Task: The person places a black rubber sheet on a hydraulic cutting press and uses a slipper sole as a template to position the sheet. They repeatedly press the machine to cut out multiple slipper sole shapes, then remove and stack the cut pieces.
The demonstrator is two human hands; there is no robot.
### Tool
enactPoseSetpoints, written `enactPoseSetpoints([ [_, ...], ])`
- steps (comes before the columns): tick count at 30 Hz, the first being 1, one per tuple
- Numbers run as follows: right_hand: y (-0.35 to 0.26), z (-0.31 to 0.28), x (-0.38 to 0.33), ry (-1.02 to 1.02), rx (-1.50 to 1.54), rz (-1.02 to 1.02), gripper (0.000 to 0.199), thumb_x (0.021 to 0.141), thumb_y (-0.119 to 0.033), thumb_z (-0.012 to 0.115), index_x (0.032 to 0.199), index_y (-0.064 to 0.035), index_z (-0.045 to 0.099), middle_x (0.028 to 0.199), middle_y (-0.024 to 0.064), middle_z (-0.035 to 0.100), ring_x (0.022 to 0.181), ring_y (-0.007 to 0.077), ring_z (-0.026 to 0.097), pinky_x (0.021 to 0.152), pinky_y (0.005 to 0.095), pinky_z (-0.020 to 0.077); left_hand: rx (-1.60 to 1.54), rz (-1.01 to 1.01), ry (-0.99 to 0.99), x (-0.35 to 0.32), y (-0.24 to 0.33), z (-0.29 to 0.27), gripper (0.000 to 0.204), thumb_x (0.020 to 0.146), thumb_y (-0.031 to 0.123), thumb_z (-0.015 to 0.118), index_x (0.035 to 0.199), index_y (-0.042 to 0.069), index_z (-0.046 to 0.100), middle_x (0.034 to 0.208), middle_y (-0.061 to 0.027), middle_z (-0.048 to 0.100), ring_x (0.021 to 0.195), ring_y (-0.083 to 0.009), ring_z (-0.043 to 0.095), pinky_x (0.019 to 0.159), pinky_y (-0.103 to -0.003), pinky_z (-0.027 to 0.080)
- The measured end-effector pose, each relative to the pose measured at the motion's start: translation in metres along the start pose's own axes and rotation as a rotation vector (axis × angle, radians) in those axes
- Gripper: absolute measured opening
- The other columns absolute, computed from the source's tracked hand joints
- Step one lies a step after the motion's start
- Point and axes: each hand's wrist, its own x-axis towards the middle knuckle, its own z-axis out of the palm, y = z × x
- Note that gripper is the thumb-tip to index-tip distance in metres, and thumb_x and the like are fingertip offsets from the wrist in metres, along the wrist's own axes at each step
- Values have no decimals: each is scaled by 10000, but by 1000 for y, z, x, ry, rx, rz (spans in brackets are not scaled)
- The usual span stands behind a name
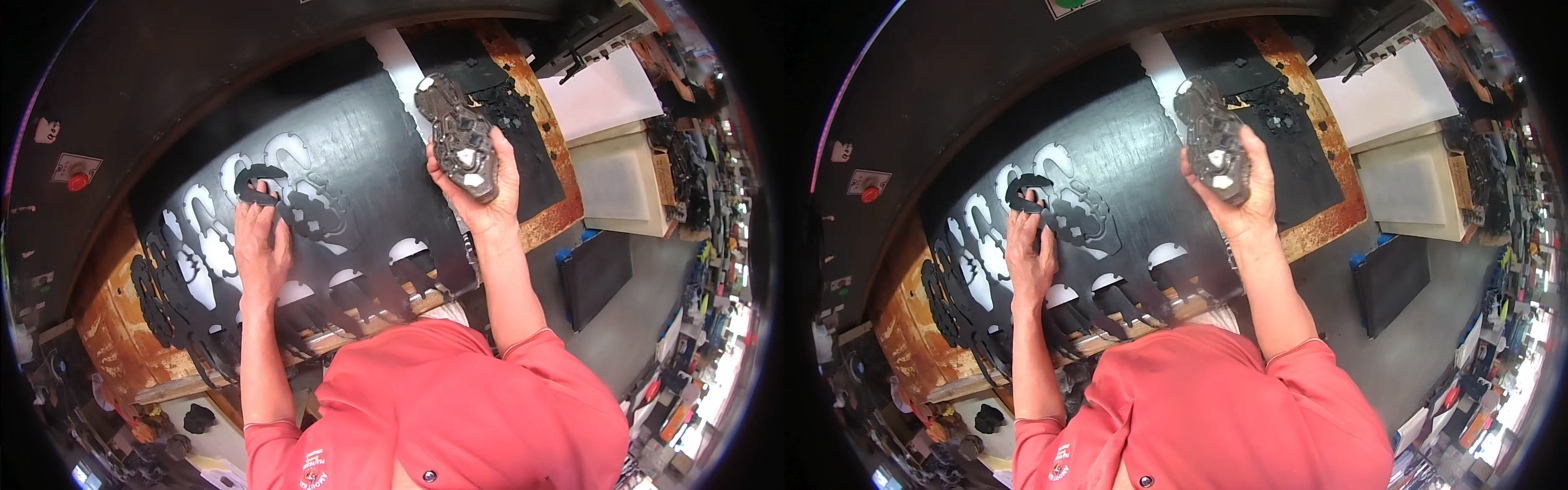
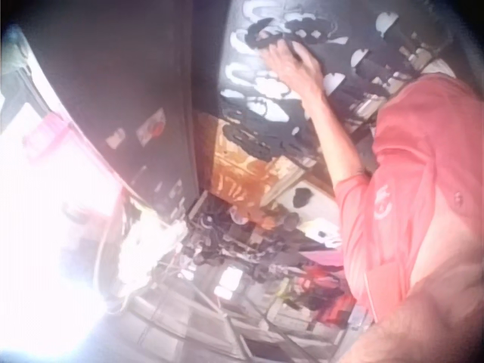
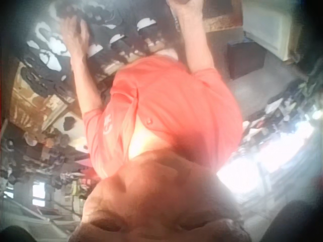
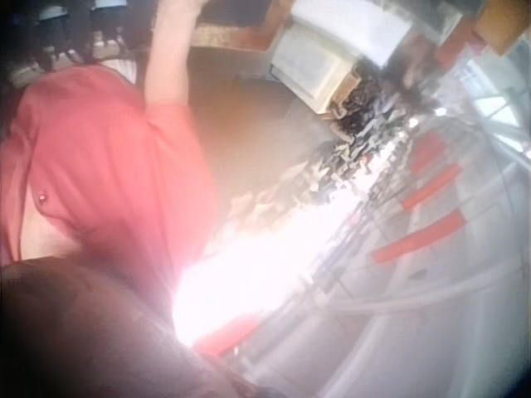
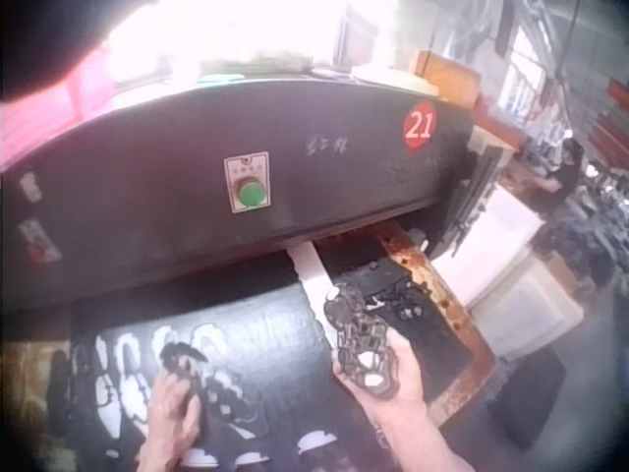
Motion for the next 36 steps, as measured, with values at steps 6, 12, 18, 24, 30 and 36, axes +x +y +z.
enactPoseSetpoints([
  [6,21,-12,-3,29,-1620,-823,741,733,-282,961,1327,72,696,1328,195,617,1254,307,618,1069,419,515,-108,-63,-44,3,1,-2,305,955,-53,629,1256,-65,673,1488,-246,635,1379,-430,578,1209,-461,402],
  [12,36,-30,5,-56,-1994,-913,760,705,-306,933,1320,65,683,1373,272,546,1267,444,546,1085,516,492,-71,-4,4,0,-1,2,260,927,-67,647,1186,-64,671,1445,-227,658,1255,-429,606,1117,-480,464],
  [18,27,-29,3,-120,-2030,-889,791,717,-314,939,1350,70,661,1396,294,542,1295,466,544,1095,520,494,-135,-150,149,-4,-12,7,185,1014,6,682,1174,-42,761,1277,-216,751,1259,-382,689,1122,-440,504],
  [24,26,-10,3,-85,-1926,-804,705,719,-250,896,1347,10,707,1409,250,596,1295,399,605,1118,452,500,-300,-254,199,-3,-9,5,206,993,59,743,1190,10,778,1256,-194,757,1321,-344,659,1149,-419,475],
  [30,41,7,-19,-144,-1568,-692,682,710,-213,941,1323,-5,728,1396,203,621,1264,313,646,1104,393,520,-513,-520,155,8,36,10,447,976,202,827,1365,11,719,1058,-68,781,951,-119,669,843,-275,532],
  [36,94,-5,1,-251,-1920,-979,654,700,-217,871,1291,14,713,1391,298,548,1222,457,577,1054,520,513,-580,-694,51,13,48,12,424,1019,187,777,1346,-60,667,939,-28,743,802,-65,651,717,-225,516],
])
